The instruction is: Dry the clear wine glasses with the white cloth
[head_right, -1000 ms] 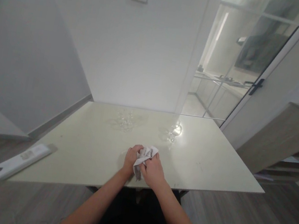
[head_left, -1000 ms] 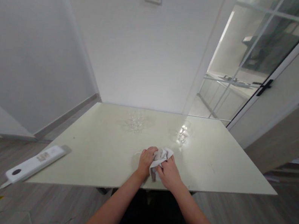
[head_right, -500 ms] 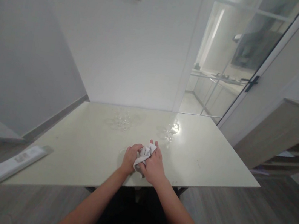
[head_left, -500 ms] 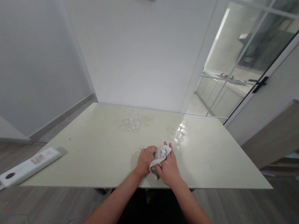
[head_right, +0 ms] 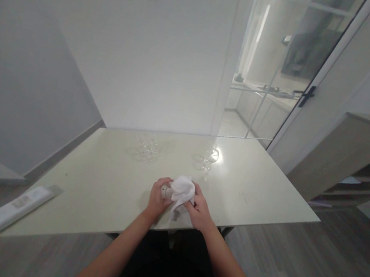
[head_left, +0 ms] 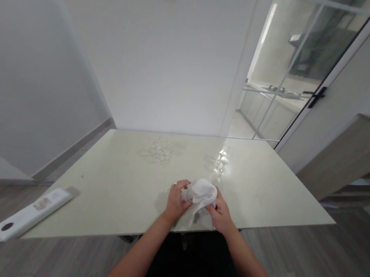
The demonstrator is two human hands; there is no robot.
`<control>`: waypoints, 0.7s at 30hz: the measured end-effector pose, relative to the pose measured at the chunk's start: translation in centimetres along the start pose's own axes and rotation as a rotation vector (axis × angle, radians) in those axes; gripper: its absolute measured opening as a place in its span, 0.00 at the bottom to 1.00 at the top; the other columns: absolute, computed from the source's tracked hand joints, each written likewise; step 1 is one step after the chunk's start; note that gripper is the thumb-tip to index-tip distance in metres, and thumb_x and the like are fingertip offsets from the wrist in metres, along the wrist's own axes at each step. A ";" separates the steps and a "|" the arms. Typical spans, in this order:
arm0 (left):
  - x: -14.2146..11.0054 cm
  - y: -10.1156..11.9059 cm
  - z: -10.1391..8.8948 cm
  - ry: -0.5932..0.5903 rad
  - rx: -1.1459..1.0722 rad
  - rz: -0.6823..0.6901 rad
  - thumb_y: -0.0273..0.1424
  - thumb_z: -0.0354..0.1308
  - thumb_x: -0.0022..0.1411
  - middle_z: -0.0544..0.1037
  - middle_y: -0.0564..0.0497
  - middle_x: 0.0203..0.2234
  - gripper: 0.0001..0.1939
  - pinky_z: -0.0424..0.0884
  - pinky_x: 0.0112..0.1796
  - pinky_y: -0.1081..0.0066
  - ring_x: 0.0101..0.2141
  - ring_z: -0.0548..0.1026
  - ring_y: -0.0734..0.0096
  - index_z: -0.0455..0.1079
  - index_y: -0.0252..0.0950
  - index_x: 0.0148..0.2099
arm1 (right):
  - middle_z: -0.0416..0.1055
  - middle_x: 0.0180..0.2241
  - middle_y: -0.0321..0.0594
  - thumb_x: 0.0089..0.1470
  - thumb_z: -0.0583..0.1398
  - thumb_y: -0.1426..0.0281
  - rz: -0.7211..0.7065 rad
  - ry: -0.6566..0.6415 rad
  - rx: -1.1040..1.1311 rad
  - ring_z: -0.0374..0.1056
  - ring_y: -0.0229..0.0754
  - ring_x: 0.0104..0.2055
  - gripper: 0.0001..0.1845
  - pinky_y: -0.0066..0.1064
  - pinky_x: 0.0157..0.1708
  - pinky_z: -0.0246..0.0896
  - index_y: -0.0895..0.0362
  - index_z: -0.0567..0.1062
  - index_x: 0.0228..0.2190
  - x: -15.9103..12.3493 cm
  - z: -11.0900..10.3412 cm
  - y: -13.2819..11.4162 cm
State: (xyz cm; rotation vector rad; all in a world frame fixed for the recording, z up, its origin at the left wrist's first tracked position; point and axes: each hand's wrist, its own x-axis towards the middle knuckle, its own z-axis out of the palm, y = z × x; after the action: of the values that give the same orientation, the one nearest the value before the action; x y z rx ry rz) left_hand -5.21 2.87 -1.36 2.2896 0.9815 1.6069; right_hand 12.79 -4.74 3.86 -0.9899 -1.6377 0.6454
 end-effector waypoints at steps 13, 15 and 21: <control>7.1 3.9 7.1 -0.158 -0.555 -0.498 0.37 0.70 0.44 0.70 0.47 0.40 0.33 0.71 0.38 0.67 0.41 0.71 0.66 0.61 0.39 0.51 | 0.68 0.43 0.54 0.54 0.54 0.67 0.241 0.413 -0.839 0.61 0.53 0.49 0.13 0.48 0.51 0.57 0.61 0.76 0.33 -5.5 -11.8 9.5; 8.2 4.1 9.3 -0.174 -0.595 -0.523 0.35 0.71 0.43 0.71 0.47 0.40 0.34 0.70 0.39 0.66 0.41 0.71 0.66 0.60 0.38 0.50 | 0.69 0.41 0.52 0.53 0.55 0.65 0.264 0.514 -0.762 0.62 0.52 0.47 0.13 0.47 0.50 0.57 0.61 0.74 0.33 -5.6 -11.6 9.3; 9.5 4.3 13.4 -0.174 -0.621 -0.563 0.34 0.70 0.44 0.70 0.46 0.42 0.31 0.70 0.40 0.64 0.41 0.71 0.66 0.57 0.39 0.46 | 0.71 0.36 0.46 0.58 0.47 0.58 0.460 1.159 -0.303 0.67 0.48 0.39 0.21 0.41 0.42 0.62 0.61 0.71 0.39 -6.6 -12.2 8.2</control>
State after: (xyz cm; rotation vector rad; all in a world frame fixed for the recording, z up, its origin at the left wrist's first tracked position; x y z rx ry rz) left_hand 10.39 8.22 2.75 1.5292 0.8263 1.2198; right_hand 27.34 -7.09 -2.70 -1.5739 -0.4754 0.0216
